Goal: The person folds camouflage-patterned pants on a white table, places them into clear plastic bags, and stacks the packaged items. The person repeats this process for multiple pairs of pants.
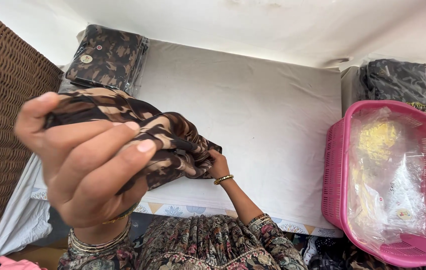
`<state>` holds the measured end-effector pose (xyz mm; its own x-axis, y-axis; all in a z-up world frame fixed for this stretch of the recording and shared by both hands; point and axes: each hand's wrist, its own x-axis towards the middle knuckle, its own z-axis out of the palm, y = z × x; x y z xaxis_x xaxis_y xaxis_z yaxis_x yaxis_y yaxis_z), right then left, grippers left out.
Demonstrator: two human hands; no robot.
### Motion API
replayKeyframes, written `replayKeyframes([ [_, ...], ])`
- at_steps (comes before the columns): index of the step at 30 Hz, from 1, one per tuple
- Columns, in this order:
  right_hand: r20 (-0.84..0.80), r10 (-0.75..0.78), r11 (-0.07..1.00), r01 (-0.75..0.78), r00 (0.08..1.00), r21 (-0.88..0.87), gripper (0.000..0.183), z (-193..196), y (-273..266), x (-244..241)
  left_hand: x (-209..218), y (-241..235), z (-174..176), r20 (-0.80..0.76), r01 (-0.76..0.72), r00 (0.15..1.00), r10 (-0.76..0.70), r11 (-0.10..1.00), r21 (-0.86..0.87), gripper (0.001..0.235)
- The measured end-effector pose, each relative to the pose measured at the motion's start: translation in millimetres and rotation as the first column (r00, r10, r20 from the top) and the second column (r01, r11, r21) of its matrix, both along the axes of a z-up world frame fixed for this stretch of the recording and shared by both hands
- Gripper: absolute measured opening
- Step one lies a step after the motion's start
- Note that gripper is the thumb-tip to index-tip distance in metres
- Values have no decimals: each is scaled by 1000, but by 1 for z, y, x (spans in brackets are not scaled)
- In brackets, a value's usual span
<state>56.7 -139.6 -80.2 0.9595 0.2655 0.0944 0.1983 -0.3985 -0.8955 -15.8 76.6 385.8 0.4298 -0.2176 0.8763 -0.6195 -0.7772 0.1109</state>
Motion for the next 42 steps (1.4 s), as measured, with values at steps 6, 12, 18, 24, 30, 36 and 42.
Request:
replayKeyframes([
  [6, 221, -464, 877, 480, 858, -26, 29, -34, -87, 52, 24, 50, -6, 128, 102, 986, -105, 994, 32, 32],
  [12, 405, -733, 582, 812, 547, -45, 28, 57, -244, 91, 72, 100, -54, -64, 12, 998, -27, 972, -235, 27],
  [18, 223, -815, 579, 774, 535, 256, 19, 134, -280, 71, 97, 165, -96, -271, -101, 957, 102, 995, 17, 22],
  [24, 590, -531, 523, 784, 608, -336, 26, 29, -258, 10, 67, 238, -274, -585, -327, 791, 179, 932, -156, 32],
  [30, 327, -506, 535, 587, 799, -607, 25, -67, -199, -57, -30, 280, -498, -815, -826, 309, 491, 564, 27, 32],
  [36, -152, -938, 333, 929, 310, -160, 33, -116, -233, -45, -48, 245, -552, -846, -758, 509, 158, -384, -528, 40],
  [42, -804, -586, -118, 992, -103, -41, 61, -105, -261, 30, -20, 218, -544, -704, -427, 682, 199, -673, -604, 32],
])
